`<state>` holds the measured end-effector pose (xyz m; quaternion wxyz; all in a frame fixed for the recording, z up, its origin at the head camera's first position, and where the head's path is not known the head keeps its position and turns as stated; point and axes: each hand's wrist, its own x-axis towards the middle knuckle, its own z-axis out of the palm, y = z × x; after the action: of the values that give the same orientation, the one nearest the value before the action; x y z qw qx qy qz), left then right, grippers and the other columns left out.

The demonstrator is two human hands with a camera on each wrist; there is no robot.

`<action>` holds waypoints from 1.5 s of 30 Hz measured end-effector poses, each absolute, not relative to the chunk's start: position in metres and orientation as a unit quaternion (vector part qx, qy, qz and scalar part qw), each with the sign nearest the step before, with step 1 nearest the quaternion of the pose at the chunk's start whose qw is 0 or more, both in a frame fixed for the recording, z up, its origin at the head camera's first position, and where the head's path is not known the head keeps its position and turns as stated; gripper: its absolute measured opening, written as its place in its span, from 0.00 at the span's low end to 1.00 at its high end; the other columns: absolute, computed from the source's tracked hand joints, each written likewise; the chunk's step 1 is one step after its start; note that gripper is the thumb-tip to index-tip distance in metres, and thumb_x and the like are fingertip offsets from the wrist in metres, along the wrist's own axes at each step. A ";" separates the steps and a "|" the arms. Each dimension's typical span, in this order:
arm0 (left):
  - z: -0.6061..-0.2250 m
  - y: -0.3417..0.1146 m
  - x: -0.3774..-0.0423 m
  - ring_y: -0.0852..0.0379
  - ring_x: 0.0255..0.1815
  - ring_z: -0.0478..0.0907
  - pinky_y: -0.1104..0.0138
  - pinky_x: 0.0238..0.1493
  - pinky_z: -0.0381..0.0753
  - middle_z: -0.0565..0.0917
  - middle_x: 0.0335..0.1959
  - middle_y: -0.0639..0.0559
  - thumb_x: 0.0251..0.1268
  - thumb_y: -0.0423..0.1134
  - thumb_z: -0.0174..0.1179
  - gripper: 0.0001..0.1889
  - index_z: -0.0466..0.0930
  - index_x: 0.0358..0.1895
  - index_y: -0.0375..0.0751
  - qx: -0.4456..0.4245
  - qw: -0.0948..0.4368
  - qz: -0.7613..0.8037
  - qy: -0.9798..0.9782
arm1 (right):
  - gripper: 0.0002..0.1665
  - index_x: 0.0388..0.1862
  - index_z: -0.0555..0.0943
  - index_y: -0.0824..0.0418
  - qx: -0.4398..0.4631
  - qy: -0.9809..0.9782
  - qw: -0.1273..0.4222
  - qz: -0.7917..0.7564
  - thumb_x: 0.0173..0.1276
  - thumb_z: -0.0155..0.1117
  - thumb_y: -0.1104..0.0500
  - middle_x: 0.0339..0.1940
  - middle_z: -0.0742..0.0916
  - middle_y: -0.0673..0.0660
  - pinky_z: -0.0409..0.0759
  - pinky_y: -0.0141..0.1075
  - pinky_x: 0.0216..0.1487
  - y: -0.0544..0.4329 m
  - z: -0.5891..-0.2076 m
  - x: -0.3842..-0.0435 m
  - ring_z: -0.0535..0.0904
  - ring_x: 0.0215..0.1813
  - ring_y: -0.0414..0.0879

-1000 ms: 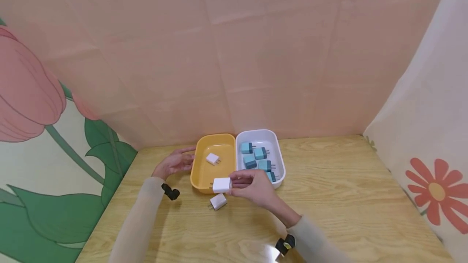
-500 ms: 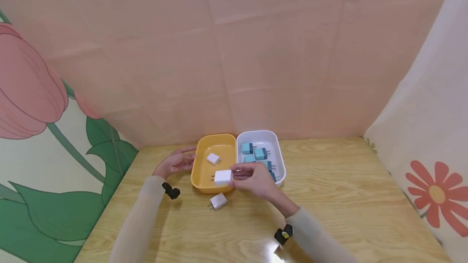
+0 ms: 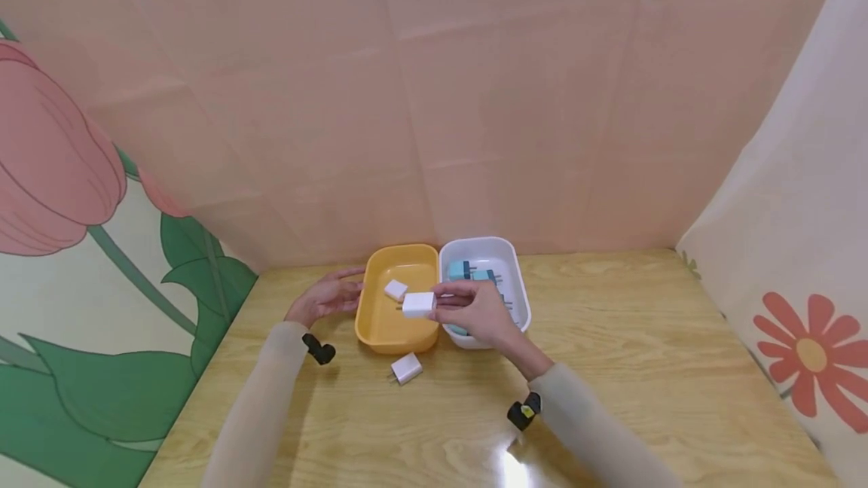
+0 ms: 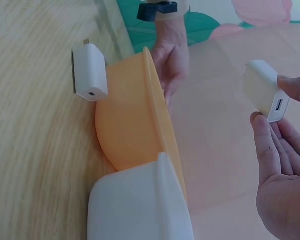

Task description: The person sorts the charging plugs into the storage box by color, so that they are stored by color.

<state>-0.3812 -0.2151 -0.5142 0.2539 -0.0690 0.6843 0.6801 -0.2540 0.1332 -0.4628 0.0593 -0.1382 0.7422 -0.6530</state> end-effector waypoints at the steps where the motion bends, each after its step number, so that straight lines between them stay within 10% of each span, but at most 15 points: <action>1: -0.514 -0.215 -0.381 0.59 0.40 0.85 0.67 0.44 0.86 0.89 0.42 0.52 0.76 0.29 0.59 0.30 0.70 0.78 0.48 -0.068 0.255 0.679 0.685 | 0.27 0.56 0.87 0.65 -0.135 0.744 0.060 -0.651 0.59 0.84 0.59 0.54 0.91 0.66 0.91 0.38 0.50 0.133 -0.462 -0.255 0.92 0.53 0.52; 15: -0.512 -0.217 -0.379 0.54 0.51 0.84 0.66 0.49 0.86 0.84 0.62 0.38 0.77 0.29 0.57 0.31 0.67 0.80 0.49 -0.063 0.270 0.664 0.695 | 0.26 0.56 0.88 0.63 -0.108 0.753 0.056 -0.647 0.59 0.84 0.57 0.53 0.93 0.63 0.91 0.35 0.48 0.121 -0.447 -0.275 0.92 0.54 0.49; 24: -0.511 -0.215 -0.381 0.56 0.46 0.83 0.67 0.44 0.86 0.85 0.53 0.43 0.78 0.29 0.56 0.33 0.63 0.82 0.52 -0.049 0.272 0.666 0.693 | 0.27 0.57 0.87 0.60 -0.090 0.757 0.048 -0.645 0.59 0.84 0.56 0.56 0.92 0.61 0.89 0.39 0.56 0.114 -0.443 -0.289 0.91 0.56 0.51; 45: -0.508 -0.213 -0.382 0.48 0.62 0.81 0.65 0.48 0.87 0.79 0.68 0.36 0.77 0.29 0.57 0.33 0.64 0.81 0.54 -0.068 0.266 0.657 0.702 | 0.25 0.55 0.88 0.57 -0.065 0.768 0.056 -0.634 0.59 0.85 0.54 0.55 0.92 0.58 0.89 0.40 0.59 0.098 -0.452 -0.317 0.91 0.55 0.49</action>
<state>-0.3824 -0.2130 -0.5078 0.2663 -0.0683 0.7016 0.6574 -0.3174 0.0984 -0.4519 0.0563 -0.0649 0.7684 -0.6341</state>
